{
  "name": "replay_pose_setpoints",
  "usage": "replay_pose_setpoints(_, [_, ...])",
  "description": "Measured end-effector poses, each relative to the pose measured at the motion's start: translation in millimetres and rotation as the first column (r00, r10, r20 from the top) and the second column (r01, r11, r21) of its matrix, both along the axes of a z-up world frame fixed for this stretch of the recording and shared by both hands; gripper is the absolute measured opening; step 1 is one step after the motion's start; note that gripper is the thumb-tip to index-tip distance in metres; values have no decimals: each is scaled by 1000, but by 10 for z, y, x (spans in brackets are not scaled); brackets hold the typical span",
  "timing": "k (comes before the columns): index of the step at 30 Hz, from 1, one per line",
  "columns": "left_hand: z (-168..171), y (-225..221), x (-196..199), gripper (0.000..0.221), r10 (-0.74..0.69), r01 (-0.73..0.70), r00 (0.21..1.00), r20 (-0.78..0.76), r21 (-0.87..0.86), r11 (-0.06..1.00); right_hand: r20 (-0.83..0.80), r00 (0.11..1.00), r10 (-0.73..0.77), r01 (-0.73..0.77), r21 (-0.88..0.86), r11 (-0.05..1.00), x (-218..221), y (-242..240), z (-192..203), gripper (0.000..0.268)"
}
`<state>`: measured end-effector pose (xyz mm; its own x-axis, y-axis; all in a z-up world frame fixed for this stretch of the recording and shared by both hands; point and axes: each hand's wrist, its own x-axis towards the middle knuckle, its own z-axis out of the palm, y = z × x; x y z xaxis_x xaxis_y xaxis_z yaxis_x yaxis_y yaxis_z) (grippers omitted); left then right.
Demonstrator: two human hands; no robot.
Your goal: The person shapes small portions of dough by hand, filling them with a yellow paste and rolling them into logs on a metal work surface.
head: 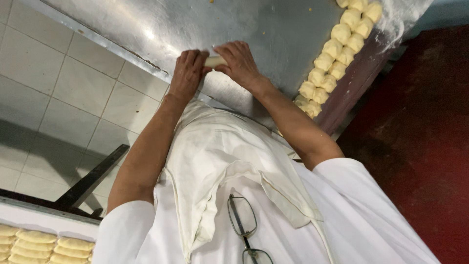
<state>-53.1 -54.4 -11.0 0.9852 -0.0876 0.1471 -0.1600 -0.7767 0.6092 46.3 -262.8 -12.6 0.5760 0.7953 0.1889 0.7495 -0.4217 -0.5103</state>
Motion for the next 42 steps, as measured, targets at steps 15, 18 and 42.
replay_pose_setpoints(15, [146,281,-177,51,102,-93,990,99,-97,991,-17,991,-135,135,6,991,-266,265,242,52])
replay_pose_setpoints(18, [153,422,-244,48,61,-53,989,133,-64,997,70,990,-122,122,4,992,-301,402,242,53])
replay_pose_setpoints(42, [-17,1283,-2153,42,607,-653,749,-267,-142,744,128,977,-169,211,-520,828,201,1490,86,81])
